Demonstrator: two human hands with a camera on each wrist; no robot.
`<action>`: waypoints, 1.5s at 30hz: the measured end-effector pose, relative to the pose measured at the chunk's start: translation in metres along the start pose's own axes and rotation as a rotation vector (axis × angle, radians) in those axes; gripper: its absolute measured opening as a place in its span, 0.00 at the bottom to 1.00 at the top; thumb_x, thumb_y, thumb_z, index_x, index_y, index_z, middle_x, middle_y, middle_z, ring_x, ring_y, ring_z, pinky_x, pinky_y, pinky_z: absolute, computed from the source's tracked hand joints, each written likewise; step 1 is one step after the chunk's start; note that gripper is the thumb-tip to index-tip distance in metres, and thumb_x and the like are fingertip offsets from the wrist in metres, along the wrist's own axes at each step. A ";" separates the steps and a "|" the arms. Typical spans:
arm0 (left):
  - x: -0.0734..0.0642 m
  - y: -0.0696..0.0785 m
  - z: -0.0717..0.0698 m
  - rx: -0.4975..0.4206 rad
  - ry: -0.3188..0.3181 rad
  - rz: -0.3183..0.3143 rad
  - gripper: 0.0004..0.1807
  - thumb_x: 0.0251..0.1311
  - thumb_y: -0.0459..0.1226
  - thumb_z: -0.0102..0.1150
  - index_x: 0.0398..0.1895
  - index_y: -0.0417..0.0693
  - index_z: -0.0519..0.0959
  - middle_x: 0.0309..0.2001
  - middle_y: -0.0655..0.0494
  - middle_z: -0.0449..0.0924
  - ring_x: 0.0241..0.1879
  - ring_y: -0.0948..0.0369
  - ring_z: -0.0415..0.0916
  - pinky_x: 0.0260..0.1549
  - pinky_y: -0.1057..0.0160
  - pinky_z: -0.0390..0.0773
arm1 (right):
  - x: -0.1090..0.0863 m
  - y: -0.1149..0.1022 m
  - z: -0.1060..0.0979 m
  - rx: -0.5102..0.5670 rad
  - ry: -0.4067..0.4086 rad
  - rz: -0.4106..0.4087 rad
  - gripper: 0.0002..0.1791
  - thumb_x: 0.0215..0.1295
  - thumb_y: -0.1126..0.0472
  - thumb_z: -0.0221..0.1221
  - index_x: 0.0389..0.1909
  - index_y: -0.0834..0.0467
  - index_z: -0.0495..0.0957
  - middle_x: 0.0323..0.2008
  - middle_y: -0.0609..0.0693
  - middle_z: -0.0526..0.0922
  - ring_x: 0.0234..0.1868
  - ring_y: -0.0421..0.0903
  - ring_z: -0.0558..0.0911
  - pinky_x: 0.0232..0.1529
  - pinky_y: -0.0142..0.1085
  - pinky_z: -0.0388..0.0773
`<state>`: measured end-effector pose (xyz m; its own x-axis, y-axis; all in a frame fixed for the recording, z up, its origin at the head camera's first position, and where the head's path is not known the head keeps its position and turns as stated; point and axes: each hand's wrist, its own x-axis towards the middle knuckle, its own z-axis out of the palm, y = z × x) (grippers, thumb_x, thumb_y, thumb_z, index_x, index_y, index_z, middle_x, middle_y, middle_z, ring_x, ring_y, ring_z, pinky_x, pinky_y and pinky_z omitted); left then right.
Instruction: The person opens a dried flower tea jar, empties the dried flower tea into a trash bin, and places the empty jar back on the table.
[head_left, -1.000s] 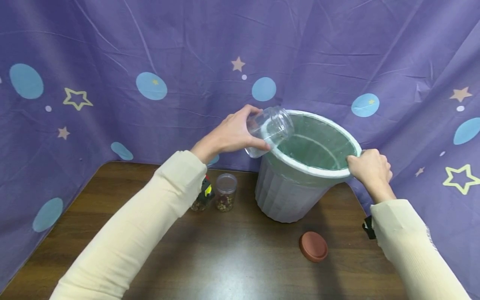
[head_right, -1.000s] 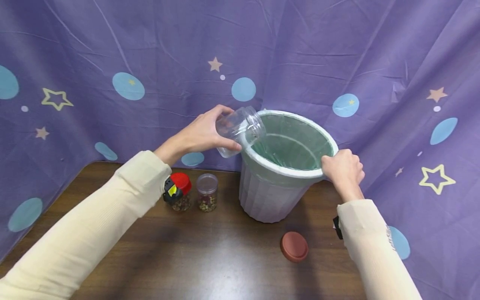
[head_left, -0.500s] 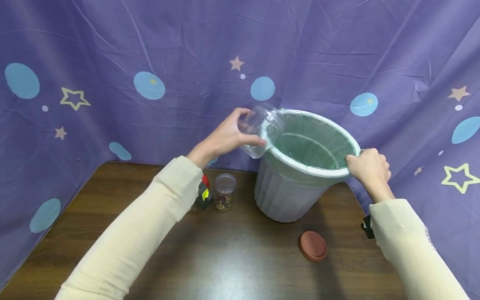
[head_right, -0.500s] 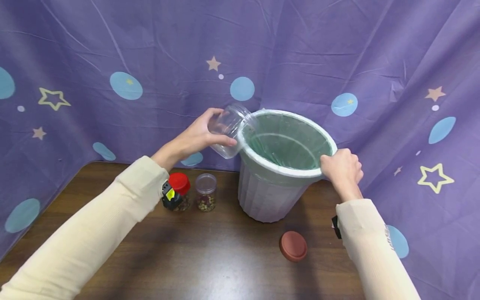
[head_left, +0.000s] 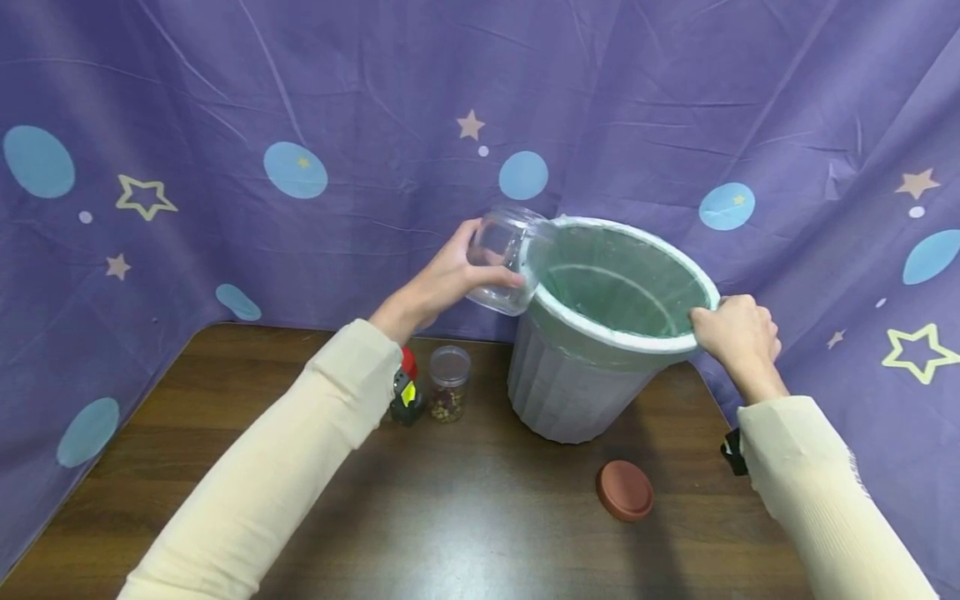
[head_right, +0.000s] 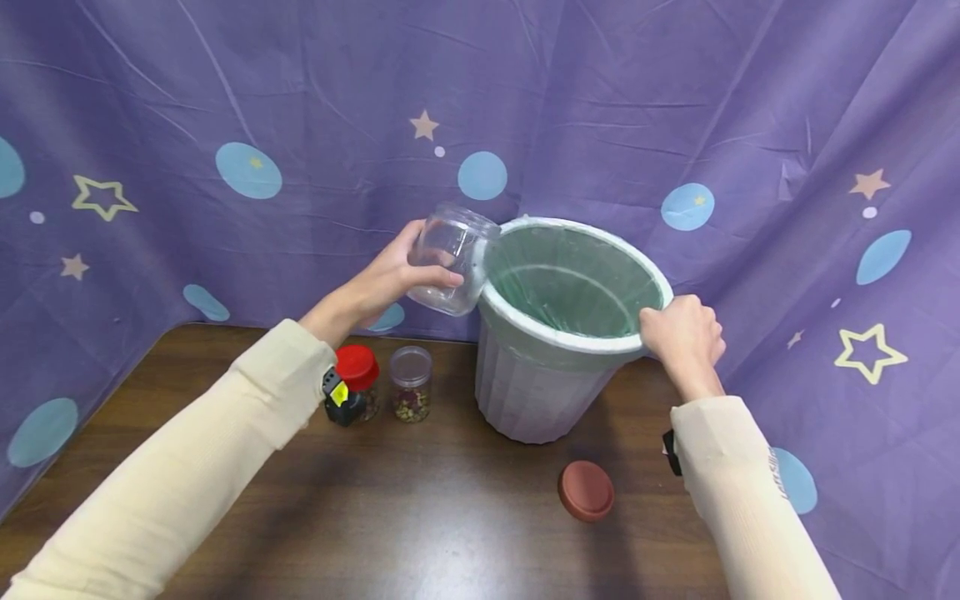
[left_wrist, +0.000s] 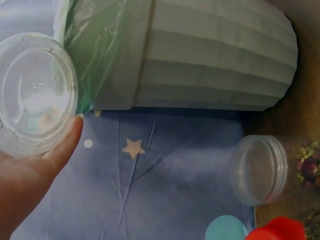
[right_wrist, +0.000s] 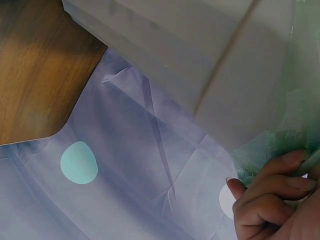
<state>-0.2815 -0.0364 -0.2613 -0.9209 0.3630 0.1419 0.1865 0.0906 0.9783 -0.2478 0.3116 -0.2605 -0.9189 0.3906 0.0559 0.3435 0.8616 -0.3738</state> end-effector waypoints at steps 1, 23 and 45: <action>0.000 -0.001 0.000 -0.010 0.006 0.001 0.51 0.49 0.41 0.70 0.75 0.53 0.50 0.55 0.44 0.76 0.56 0.54 0.74 0.64 0.50 0.69 | 0.000 0.000 0.000 0.000 0.001 -0.002 0.19 0.58 0.51 0.47 0.36 0.63 0.74 0.50 0.73 0.74 0.51 0.74 0.72 0.42 0.61 0.71; -0.019 -0.033 -0.005 -0.384 -0.016 0.075 0.38 0.54 0.31 0.53 0.71 0.51 0.54 0.57 0.43 0.74 0.46 0.58 0.81 0.49 0.55 0.82 | -0.001 -0.002 -0.001 -0.013 -0.004 -0.007 0.19 0.59 0.50 0.47 0.35 0.63 0.73 0.50 0.73 0.74 0.52 0.74 0.72 0.42 0.61 0.72; -0.022 -0.033 -0.009 -0.366 0.202 0.037 0.32 0.58 0.43 0.56 0.66 0.55 0.60 0.57 0.50 0.76 0.50 0.51 0.81 0.51 0.47 0.80 | -0.002 -0.002 -0.001 -0.009 -0.007 0.004 0.21 0.60 0.50 0.46 0.40 0.64 0.74 0.51 0.74 0.74 0.53 0.75 0.72 0.45 0.62 0.71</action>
<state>-0.2706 -0.0559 -0.2953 -0.9711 0.1677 0.1696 0.1207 -0.2677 0.9559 -0.2462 0.3093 -0.2588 -0.9189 0.3914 0.0483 0.3484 0.8631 -0.3656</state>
